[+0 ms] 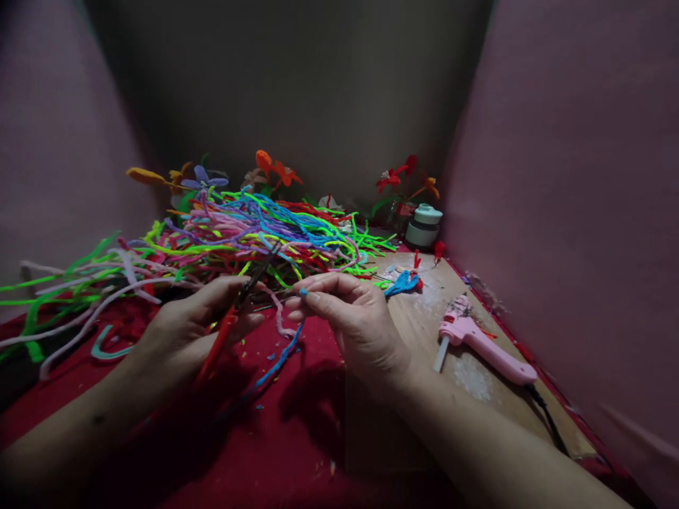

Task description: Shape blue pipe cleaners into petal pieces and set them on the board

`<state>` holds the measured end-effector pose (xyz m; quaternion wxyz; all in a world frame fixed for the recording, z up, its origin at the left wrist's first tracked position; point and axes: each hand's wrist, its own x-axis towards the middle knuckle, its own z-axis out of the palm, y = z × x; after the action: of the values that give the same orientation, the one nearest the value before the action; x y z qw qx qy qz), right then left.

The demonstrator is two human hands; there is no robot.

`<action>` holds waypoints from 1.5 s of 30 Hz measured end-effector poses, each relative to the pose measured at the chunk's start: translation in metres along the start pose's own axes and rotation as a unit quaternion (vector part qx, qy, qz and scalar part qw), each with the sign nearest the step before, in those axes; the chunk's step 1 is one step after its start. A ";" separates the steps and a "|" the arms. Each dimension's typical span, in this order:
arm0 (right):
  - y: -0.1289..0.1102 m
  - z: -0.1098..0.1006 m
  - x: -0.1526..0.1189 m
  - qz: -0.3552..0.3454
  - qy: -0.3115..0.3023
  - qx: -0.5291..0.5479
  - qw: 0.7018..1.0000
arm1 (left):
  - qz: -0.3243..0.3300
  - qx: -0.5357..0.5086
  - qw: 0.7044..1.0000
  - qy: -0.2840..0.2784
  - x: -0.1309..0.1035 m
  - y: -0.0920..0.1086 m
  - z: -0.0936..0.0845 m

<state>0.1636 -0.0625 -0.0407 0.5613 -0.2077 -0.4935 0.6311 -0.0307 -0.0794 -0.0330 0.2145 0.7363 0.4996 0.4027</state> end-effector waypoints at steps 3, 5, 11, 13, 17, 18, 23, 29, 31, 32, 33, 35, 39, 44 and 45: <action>0.001 -0.002 0.002 -0.056 0.035 -0.015 0.998 | 0.039 0.088 0.991 -0.094 -0.002 -0.001 0.000; 0.002 -0.002 0.003 -0.091 0.052 -0.035 0.994 | 0.051 0.119 0.985 -0.114 -0.004 0.000 0.002; 0.004 -0.003 0.002 -0.135 0.068 -0.100 0.983 | 0.067 0.146 0.982 -0.097 -0.004 0.000 0.010; 0.004 -0.003 0.001 -0.148 0.072 -0.124 0.979 | 0.070 0.158 0.981 -0.087 -0.004 -0.002 0.012; 0.004 -0.003 0.001 -0.159 0.076 -0.148 0.973 | 0.102 0.172 0.977 -0.075 -0.005 -0.005 0.015; 0.005 -0.003 0.000 -0.159 0.076 -0.152 0.973 | 0.111 0.175 0.976 -0.073 -0.005 -0.006 0.016; 0.005 -0.003 -0.001 -0.147 0.069 -0.154 0.975 | 0.125 0.204 0.968 -0.080 -0.005 -0.009 0.018; 0.005 -0.003 0.000 -0.136 0.065 -0.145 0.978 | 0.129 0.212 0.965 -0.078 -0.005 -0.010 0.019; 0.005 -0.004 0.001 -0.129 0.066 -0.140 0.979 | 0.132 0.222 0.963 -0.071 -0.005 -0.011 0.020; 0.006 -0.004 0.001 -0.127 0.066 -0.138 0.980 | 0.135 0.230 0.962 -0.065 -0.006 -0.012 0.020; 0.006 -0.004 0.001 -0.126 0.066 -0.137 0.980 | 0.139 0.238 0.960 -0.058 -0.006 -0.014 0.020; 0.006 -0.005 0.002 -0.123 0.065 -0.138 0.981 | 0.147 0.255 0.955 -0.043 -0.006 -0.016 0.020; 0.006 -0.007 0.002 -0.112 0.067 -0.131 0.983 | 0.165 0.294 0.941 -0.030 -0.007 -0.020 0.020; 0.006 -0.008 0.002 -0.101 0.058 -0.123 0.986 | 0.178 0.337 0.924 -0.025 -0.007 -0.024 0.019; 0.006 -0.008 0.002 -0.101 0.058 -0.121 0.986 | 0.178 0.340 0.923 -0.023 -0.008 -0.025 0.019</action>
<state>0.1666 -0.0571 -0.0483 0.6203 -0.2591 -0.5515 0.4938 -0.0305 -0.0745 -0.0647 -0.1123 0.8508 0.4621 0.2235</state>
